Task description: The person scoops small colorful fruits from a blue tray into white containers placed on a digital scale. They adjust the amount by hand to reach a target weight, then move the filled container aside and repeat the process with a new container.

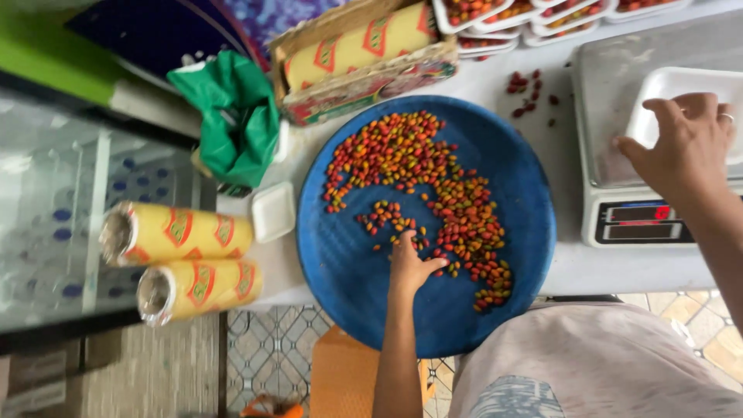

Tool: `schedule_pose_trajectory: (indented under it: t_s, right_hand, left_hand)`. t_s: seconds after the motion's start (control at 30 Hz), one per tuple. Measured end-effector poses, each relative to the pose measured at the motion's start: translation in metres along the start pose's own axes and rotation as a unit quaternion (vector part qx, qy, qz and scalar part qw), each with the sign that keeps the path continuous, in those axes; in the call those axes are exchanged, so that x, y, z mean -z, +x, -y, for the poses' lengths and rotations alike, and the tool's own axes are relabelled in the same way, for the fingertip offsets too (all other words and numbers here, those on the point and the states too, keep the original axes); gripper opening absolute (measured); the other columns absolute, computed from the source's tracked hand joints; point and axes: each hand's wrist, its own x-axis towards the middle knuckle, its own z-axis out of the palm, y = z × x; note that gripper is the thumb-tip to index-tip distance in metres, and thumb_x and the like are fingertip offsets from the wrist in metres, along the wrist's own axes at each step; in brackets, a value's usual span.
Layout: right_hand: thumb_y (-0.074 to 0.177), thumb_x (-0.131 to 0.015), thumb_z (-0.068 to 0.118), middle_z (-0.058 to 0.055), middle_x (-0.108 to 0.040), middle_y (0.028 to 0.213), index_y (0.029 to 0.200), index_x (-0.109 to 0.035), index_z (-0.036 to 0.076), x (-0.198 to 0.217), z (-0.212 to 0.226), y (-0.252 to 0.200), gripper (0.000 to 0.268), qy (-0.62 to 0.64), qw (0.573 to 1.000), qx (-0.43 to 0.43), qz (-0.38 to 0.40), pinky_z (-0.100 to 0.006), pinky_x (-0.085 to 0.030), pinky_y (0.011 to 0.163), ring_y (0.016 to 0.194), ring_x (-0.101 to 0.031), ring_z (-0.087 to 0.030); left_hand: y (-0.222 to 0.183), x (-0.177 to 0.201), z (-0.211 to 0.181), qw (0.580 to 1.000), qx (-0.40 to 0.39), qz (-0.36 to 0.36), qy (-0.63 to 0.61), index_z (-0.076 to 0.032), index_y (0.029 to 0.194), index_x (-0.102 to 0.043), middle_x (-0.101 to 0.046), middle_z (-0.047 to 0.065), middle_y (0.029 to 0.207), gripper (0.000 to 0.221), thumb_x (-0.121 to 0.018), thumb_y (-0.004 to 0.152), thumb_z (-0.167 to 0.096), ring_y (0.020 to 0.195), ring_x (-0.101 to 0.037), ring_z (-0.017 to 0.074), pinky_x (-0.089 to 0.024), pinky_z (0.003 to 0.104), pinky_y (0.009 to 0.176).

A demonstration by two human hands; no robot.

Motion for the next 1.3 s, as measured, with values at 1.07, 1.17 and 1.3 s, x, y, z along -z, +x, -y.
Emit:
schedule_pose_trajectory:
  t_s: [1.07, 1.17, 1.3]
  right_hand:
    - [0.093, -0.069, 0.034, -0.018, -0.066, 0.123, 0.126, -0.071, 0.009, -0.194, 0.174, -0.005, 0.042, 0.181, 0.922, 0.34, -0.037, -0.047, -0.053, 0.096, 0.114, -0.066, -0.039]
    - [0.098, -0.064, 0.02, -0.019, -0.065, 0.123, 0.128, -0.069, 0.006, -0.193, 0.181, -0.025, 0.034, 0.282, 0.903, 0.323, -0.021, -0.047, -0.053, 0.096, 0.113, -0.065, -0.041]
    - [0.105, -0.054, 0.022, -0.009, -0.067, 0.13, 0.13, -0.07, 0.015, -0.194, 0.179, -0.053, 0.031, 0.37, 0.904, 0.209, 0.055, -0.042, -0.052, 0.094, 0.111, -0.066, -0.034]
  left_hand:
    - [0.107, -0.073, -0.024, 0.912, -0.265, -0.308, 0.048, -0.011, 0.133, -0.056, -0.053, 0.02, 0.113, 0.055, -0.067, 0.087, -0.039, 0.1, -0.067, 0.0488, -0.06, 0.055, 0.083]
    - [0.098, -0.091, -0.034, 0.894, -0.275, -0.354, 0.006, -0.006, 0.133, -0.055, -0.052, 0.018, 0.107, 0.04, -0.056, 0.096, -0.021, 0.092, -0.067, 0.0469, -0.06, 0.053, 0.077]
    - [0.097, -0.124, -0.033, 0.855, -0.29, -0.406, -0.138, -0.01, 0.135, -0.058, -0.051, 0.016, 0.109, 0.035, -0.05, 0.1, -0.012, 0.101, -0.065, 0.0444, -0.059, 0.048, 0.085]
